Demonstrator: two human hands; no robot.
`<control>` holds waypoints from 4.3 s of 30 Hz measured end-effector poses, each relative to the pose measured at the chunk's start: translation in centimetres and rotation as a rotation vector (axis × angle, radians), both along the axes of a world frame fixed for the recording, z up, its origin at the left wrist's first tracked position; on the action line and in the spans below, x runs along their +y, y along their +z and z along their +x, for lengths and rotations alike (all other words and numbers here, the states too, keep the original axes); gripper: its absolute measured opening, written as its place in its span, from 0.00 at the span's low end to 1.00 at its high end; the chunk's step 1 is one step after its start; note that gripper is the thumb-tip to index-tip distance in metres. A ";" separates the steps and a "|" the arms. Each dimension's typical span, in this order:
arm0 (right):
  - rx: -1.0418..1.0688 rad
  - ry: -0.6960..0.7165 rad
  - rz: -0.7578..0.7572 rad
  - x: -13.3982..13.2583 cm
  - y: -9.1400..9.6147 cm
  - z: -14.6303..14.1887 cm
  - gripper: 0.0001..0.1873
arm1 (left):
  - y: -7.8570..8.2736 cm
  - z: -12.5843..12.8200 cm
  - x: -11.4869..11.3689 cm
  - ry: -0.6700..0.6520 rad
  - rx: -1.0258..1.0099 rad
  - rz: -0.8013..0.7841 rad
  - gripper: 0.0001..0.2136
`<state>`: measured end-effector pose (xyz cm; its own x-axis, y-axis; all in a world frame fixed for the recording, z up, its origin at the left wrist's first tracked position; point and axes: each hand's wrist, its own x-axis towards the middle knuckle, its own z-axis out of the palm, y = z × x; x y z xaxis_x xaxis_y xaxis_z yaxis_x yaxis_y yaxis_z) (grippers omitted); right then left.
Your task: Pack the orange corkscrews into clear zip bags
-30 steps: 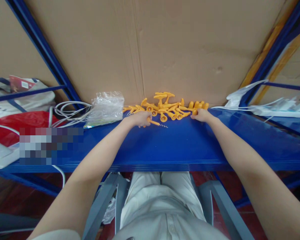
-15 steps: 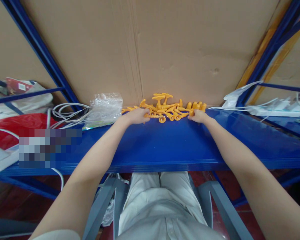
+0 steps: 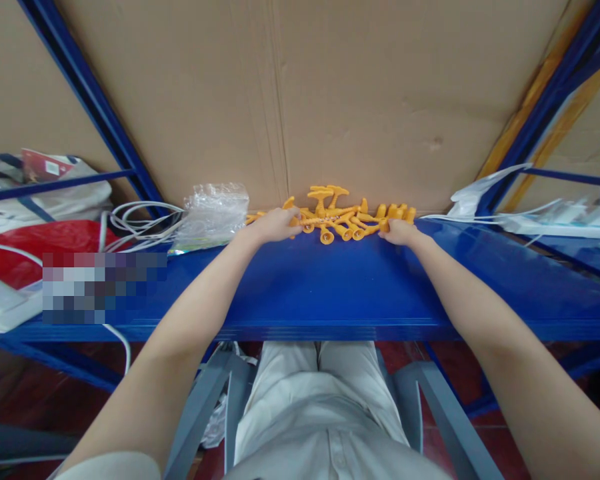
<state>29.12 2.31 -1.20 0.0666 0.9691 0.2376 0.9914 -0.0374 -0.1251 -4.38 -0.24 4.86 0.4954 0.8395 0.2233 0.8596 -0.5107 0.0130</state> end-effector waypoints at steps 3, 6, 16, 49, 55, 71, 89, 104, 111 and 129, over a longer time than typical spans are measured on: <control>-0.015 -0.055 0.008 -0.1 0.7 -0.3 0.22 | 0.0 0.3 -0.4 0.022 -0.019 0.033 0.17; 0.000 0.041 0.136 -0.3 1.4 -1.0 0.19 | -0.1 0.5 -0.6 0.031 -0.030 0.060 0.16; 0.116 0.687 0.515 -2.0 2.4 -5.8 0.18 | -0.6 1.3 -1.2 0.072 -0.132 0.185 0.17; 0.177 0.708 0.482 -1.6 1.6 -5.7 0.18 | -1.1 0.9 -1.1 0.127 -0.143 0.207 0.17; 0.121 0.777 0.441 -2.3 1.3 -7.1 0.21 | -1.8 2.2 -1.7 0.074 -0.129 0.176 0.17; 0.329 0.840 0.326 -1.1 0.4 -6.8 0.23 | -2.9 2.2 -0.7 0.036 -0.145 0.166 0.14; 1.127 0.544 -0.314 -3.4 1.4 -8.0 0.26 | -3.7 1.7 0.3 -0.016 -0.160 0.155 0.14; 1.065 0.471 -0.363 -3.4 1.3 -8.2 0.32 | -3.8 1.7 0.4 -0.048 -0.162 0.150 0.15; 1.053 0.448 -0.390 -3.7 1.5 -8.2 0.32 | -3.8 1.6 0.6 -0.047 -0.221 0.145 0.14; 0.951 0.639 -0.257 -3.1 1.1 -7.3 0.10 | -4.2 1.6 1.1 -0.043 -0.256 0.162 0.15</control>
